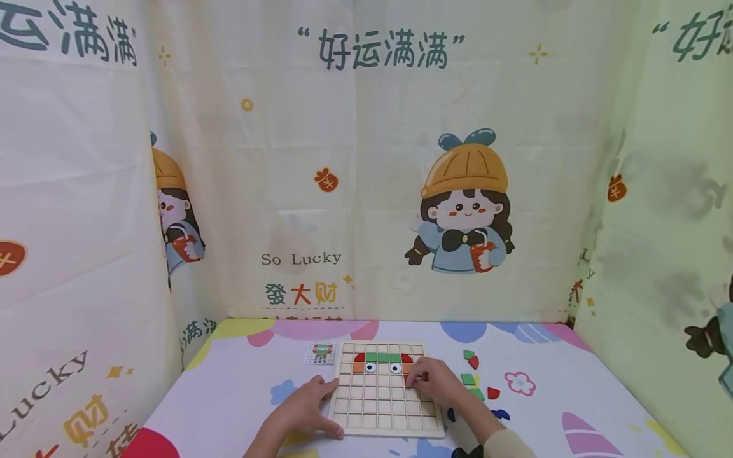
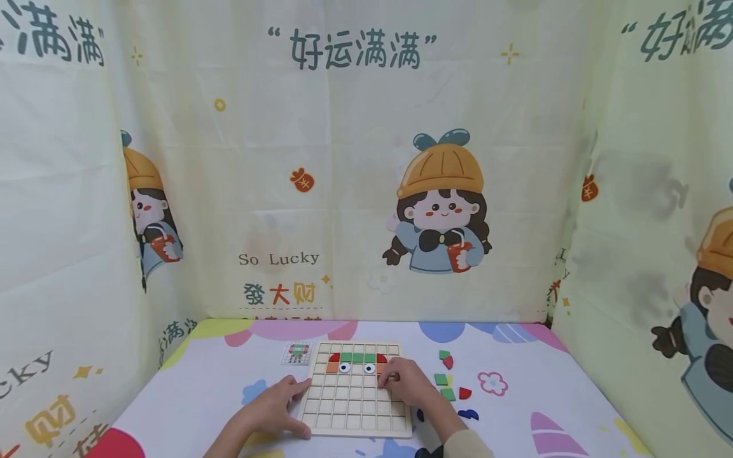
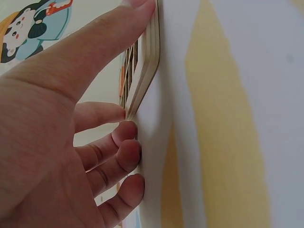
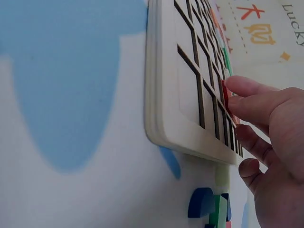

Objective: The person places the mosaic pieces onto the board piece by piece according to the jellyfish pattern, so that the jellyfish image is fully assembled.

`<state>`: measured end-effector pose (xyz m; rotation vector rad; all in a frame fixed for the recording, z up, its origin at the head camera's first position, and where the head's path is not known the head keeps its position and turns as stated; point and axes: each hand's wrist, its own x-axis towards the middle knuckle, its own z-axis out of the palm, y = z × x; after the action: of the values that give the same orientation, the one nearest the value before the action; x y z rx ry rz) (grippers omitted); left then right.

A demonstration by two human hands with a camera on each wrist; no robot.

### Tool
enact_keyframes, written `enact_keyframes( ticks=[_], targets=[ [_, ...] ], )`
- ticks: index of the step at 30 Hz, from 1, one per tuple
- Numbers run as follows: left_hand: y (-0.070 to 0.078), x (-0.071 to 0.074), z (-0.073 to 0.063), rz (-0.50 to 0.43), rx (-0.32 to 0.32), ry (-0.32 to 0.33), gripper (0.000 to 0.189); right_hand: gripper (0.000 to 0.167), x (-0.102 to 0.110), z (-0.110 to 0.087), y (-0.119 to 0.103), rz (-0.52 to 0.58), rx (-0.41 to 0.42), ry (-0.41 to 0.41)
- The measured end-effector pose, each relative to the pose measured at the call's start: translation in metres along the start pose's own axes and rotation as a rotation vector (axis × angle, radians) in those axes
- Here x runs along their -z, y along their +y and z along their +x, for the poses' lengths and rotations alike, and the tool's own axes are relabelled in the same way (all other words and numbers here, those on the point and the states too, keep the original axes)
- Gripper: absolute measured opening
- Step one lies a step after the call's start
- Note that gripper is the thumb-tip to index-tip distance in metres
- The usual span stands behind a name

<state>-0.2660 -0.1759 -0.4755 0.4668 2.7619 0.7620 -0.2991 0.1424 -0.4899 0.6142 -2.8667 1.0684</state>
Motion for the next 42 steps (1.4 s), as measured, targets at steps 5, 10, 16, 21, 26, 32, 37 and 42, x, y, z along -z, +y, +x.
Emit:
enact_keyframes(
  ticks=[5,10,16,21,26,32,37,42],
  targets=[
    [0.0,0.0,0.0,-0.015,0.012,-0.001,0.101,0.012,0.007,-0.006,0.002,0.006,-0.047,0.07],
    [0.0,0.001,-0.001,-0.021,0.015,-0.004,0.1,0.012,0.017,-0.015,0.011,-0.002,-0.109,0.132],
    [-0.001,0.0,-0.001,-0.025,0.02,-0.009,0.102,0.016,0.034,-0.03,0.027,-0.024,-0.166,0.182],
    [-0.002,0.0,0.001,-0.031,0.029,-0.013,0.102,0.018,0.047,-0.045,0.039,-0.043,-0.225,0.218],
    [-0.001,-0.001,0.001,-0.026,0.034,-0.012,0.104,0.021,0.056,-0.056,0.052,-0.07,-0.274,0.221],
    [-0.001,-0.001,0.001,-0.016,0.021,-0.001,0.103,0.018,0.059,-0.055,0.057,-0.078,-0.313,0.228],
    [-0.002,-0.002,0.002,-0.009,0.008,-0.004,0.101,0.015,0.06,-0.051,0.058,-0.092,-0.31,0.209],
    [-0.003,-0.003,0.002,-0.011,0.008,-0.003,0.102,0.014,0.059,-0.048,0.058,-0.125,-0.307,0.191]
  ],
)
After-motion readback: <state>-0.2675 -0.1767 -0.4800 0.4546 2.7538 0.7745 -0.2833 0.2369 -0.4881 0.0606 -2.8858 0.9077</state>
